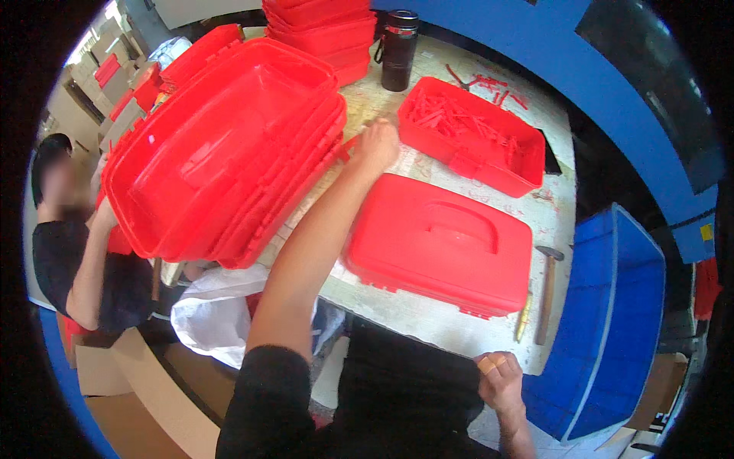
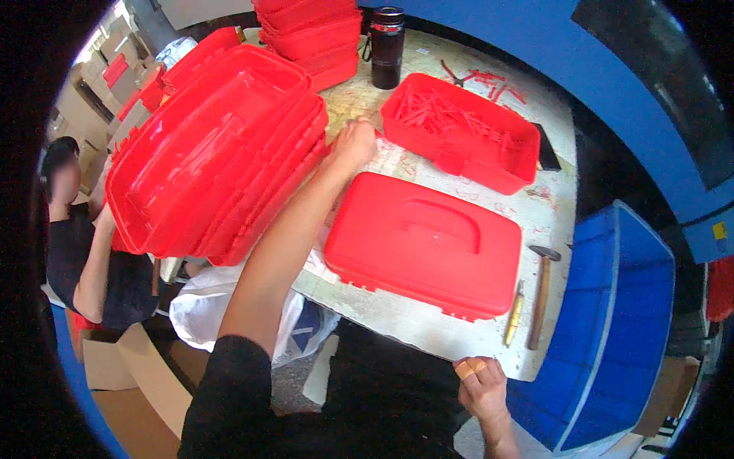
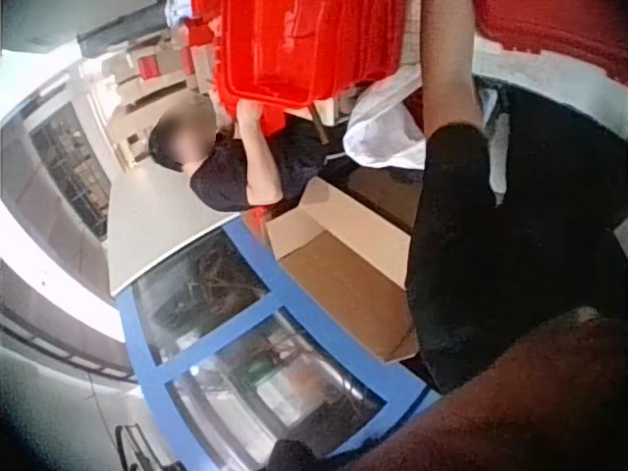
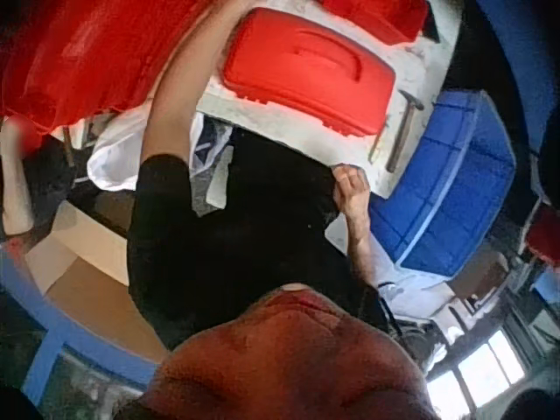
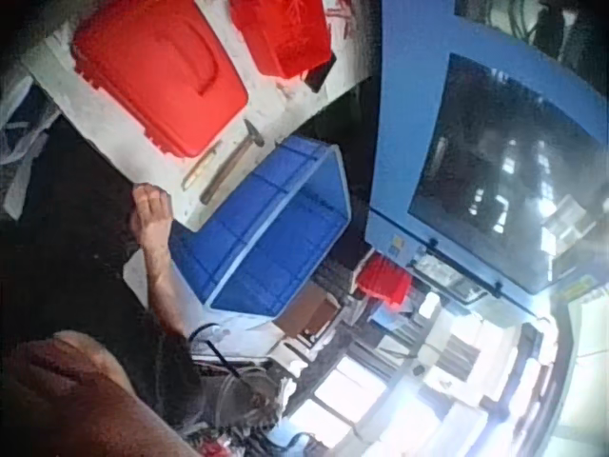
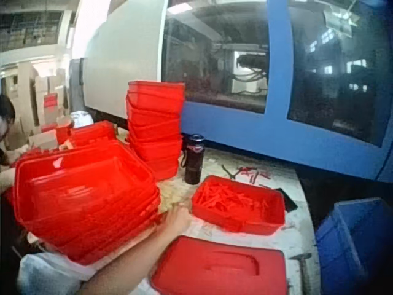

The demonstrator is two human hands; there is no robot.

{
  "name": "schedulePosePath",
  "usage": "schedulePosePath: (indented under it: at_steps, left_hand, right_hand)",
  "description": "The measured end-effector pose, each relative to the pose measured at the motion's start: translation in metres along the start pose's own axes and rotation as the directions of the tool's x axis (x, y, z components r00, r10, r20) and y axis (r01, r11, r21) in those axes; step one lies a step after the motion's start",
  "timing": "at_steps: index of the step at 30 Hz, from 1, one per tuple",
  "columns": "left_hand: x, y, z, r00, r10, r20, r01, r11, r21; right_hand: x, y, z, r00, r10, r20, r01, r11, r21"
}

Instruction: The person trims excess plastic from red plastic bins using a small knife. They repeatedly scrape and cut along the edges and handle area, then flip the bin to work on different sides. Finished bins are stacked on the table.

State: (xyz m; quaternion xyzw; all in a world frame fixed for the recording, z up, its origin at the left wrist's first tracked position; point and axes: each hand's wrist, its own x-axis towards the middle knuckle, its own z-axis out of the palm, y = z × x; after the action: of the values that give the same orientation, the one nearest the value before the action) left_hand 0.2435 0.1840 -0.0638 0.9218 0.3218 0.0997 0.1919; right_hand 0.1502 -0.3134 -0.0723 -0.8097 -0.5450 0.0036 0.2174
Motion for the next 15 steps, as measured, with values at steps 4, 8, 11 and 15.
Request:
schedulePosePath:
  at_steps: [4,8,11,15]
  left_hand:
    - [0.037,-0.018,0.042,0.991,-0.106,-0.078,0.116,0.983,0.141]
    - [0.019,-0.011,0.024,0.981,-0.174,0.087,0.148,0.956,0.252]
    - [0.008,0.004,-0.016,0.985,-0.169,0.041,0.154,0.957,0.246]
    - [-0.046,0.055,-0.088,0.988,0.112,-0.106,-0.086,0.97,0.227]
  right_hand:
    - [-0.042,-0.014,-0.011,0.954,0.244,-0.172,-0.235,0.969,0.073]
    - [-0.064,-0.026,-0.003,0.884,0.391,-0.258,-0.354,0.918,0.179]
    - [-0.061,-0.022,0.003,0.903,0.343,-0.26,-0.288,0.93,0.227]
    - [-0.02,-0.017,-0.016,0.921,0.26,-0.29,-0.151,0.925,0.349]
